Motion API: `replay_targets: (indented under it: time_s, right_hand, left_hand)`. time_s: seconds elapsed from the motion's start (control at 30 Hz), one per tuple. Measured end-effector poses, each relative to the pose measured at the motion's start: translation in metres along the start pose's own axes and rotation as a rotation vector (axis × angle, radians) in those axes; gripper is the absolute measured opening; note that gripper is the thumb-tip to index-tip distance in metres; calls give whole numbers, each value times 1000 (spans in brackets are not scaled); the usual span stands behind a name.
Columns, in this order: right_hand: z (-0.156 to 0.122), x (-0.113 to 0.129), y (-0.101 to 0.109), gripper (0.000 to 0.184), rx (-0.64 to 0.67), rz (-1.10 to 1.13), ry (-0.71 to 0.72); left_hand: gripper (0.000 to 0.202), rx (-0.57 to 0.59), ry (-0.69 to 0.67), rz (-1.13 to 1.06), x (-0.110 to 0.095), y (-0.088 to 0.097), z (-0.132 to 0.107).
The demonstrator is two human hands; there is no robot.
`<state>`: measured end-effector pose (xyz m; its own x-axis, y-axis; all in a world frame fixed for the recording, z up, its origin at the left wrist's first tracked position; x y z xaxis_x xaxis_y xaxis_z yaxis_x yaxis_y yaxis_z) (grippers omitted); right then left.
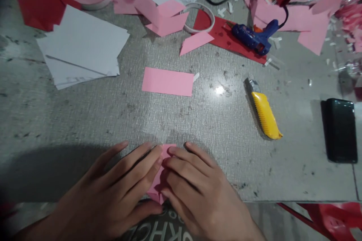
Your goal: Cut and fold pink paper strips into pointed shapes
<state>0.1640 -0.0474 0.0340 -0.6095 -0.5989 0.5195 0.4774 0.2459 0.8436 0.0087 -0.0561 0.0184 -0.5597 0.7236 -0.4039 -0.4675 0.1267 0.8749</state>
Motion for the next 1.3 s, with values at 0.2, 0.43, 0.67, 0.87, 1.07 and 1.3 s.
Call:
replay_targets:
  time_s: [0.2,0.43,0.67,0.87,1.07,1.3]
  right_hand:
    - [-4,-10,6,32,-104,-101,-145]
    - [-4,-11,4,34,-66,-108,-167]
    - [-5,-7,4,35,-60,0,-100]
    - [-2,-1,-2,34,-28,-104,-5]
    - [-4,-5,1,44,-52,-49,-92]
    - [8,-9,6,39,-121,-30,-238]
  left_hand:
    - [56,-4,6,15,-1,4,0]
    - [49,-40,-11,37,-4,5,-5]
    - [46,-47,-1,35,-6,7,-12]
    - [46,-12,-21,82,-7,7,-17]
    - [43,-43,-52,115,-6,6,-8]
    - [45,-67,-38,39,-6,5,-2]
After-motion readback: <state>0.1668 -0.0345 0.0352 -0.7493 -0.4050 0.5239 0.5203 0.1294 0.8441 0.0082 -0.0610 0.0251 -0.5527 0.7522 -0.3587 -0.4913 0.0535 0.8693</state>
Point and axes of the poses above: each hand's wrist, its own z-axis towards the middle knuckle, its own y-axis out of the back of the hand, x = y × z, the point moved 7 cm from there along z, towards the middle knuckle, and after that the axes turned 8 degrees about -z, right-handed, at the moved point
